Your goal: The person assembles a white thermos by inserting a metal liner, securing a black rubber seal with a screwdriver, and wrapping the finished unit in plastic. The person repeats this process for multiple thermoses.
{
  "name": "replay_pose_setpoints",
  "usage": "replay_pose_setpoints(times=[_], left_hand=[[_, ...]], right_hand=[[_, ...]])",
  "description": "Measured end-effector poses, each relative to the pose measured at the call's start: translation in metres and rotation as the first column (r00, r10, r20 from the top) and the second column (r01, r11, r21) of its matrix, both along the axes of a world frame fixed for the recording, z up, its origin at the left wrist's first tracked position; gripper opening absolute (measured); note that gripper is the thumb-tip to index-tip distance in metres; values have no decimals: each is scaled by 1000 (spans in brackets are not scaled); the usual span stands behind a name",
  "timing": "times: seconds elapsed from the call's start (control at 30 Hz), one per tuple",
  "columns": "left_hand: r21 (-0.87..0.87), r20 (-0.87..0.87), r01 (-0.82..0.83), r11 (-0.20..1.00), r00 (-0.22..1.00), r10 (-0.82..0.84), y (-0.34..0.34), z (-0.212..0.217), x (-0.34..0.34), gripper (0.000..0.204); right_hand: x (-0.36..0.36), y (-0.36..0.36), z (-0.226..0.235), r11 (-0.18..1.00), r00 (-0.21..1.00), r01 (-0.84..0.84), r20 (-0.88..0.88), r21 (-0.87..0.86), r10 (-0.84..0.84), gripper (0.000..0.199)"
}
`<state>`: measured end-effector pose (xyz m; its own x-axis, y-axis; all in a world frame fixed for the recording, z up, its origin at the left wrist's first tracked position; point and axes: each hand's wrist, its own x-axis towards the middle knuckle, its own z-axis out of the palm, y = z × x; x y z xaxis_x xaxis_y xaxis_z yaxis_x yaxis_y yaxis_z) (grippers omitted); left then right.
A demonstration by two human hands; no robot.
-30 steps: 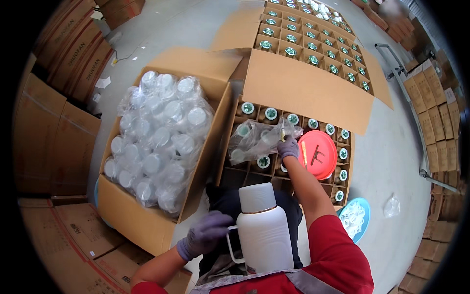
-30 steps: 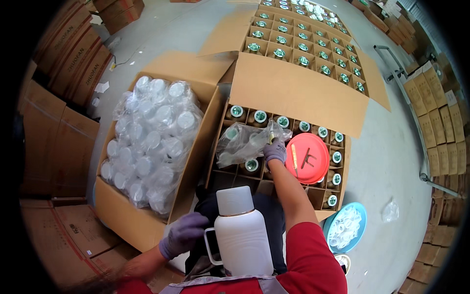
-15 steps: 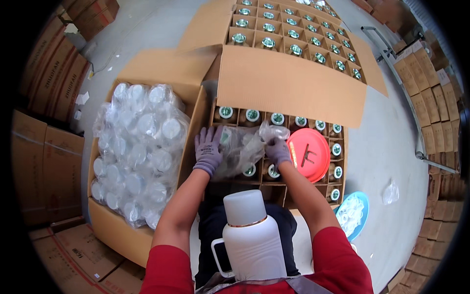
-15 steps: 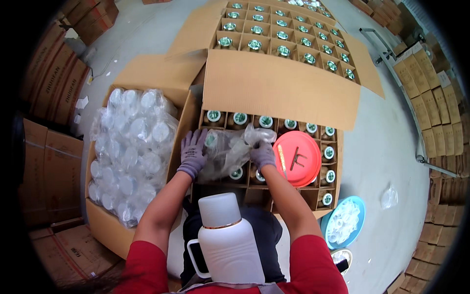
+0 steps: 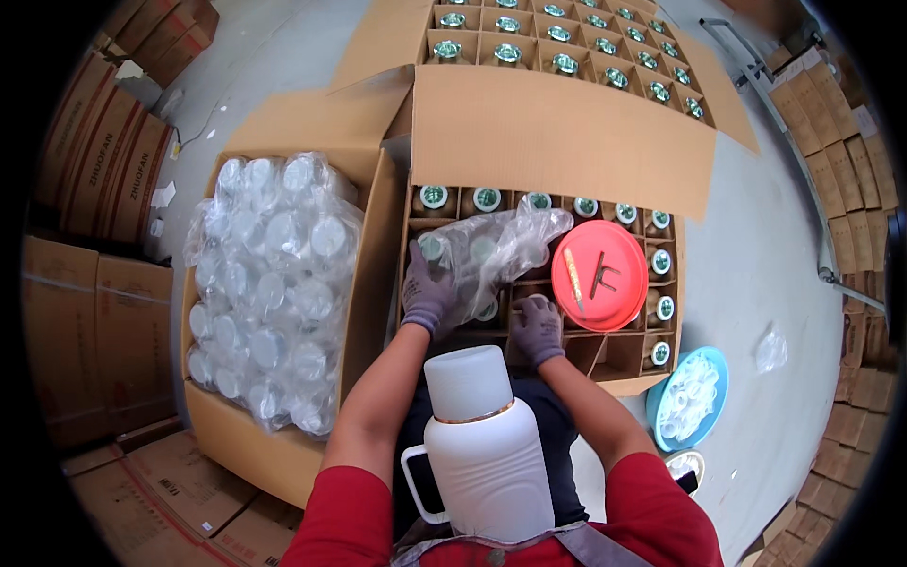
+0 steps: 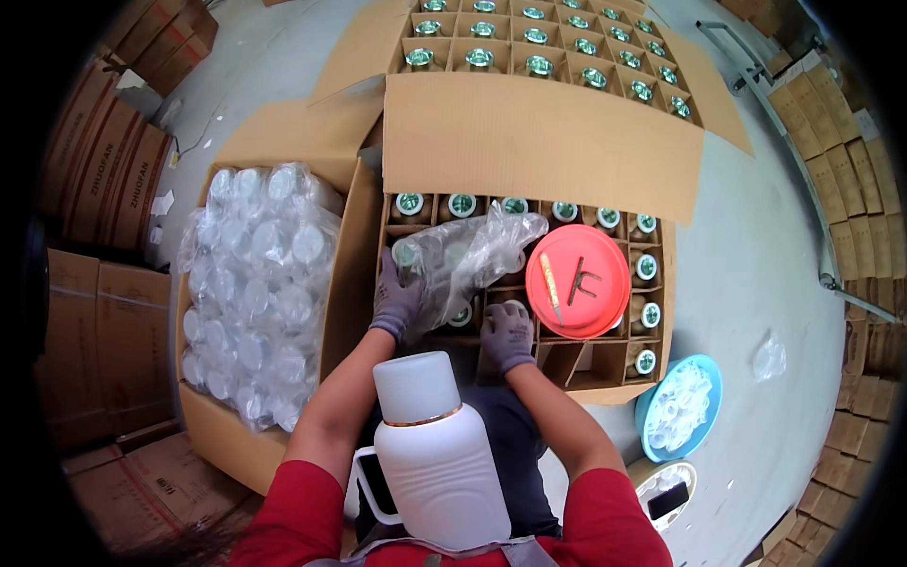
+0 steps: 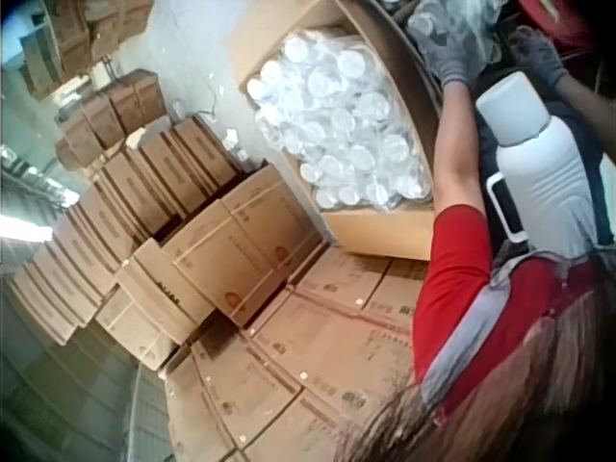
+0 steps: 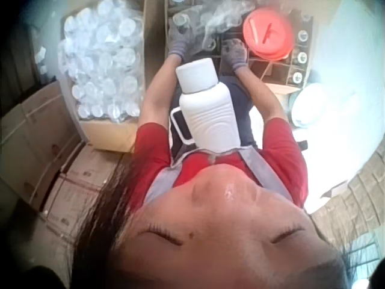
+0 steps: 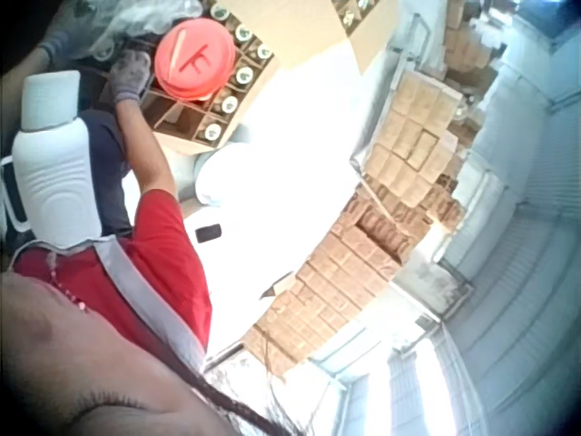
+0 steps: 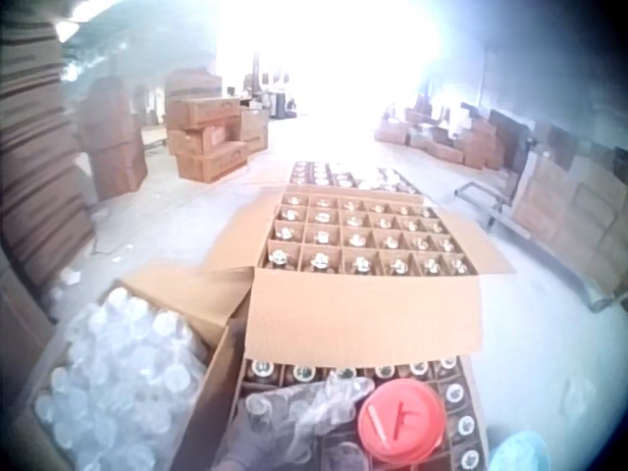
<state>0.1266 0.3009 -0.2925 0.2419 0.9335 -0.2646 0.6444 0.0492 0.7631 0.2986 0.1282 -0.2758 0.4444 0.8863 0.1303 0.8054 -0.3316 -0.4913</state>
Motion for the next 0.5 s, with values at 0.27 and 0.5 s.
replay_pose_setpoints(times=[0.27, 0.5], left_hand=[[-400, 727, 15, 917, 615, 307, -17, 126, 14, 63], [-423, 850, 806, 415, 511, -127, -36, 213, -38, 56]], right_hand=[[1, 52, -21, 991, 956, 35, 292, -130, 5, 44], [-2, 58, -41, 999, 952, 30, 307, -17, -23, 47]])
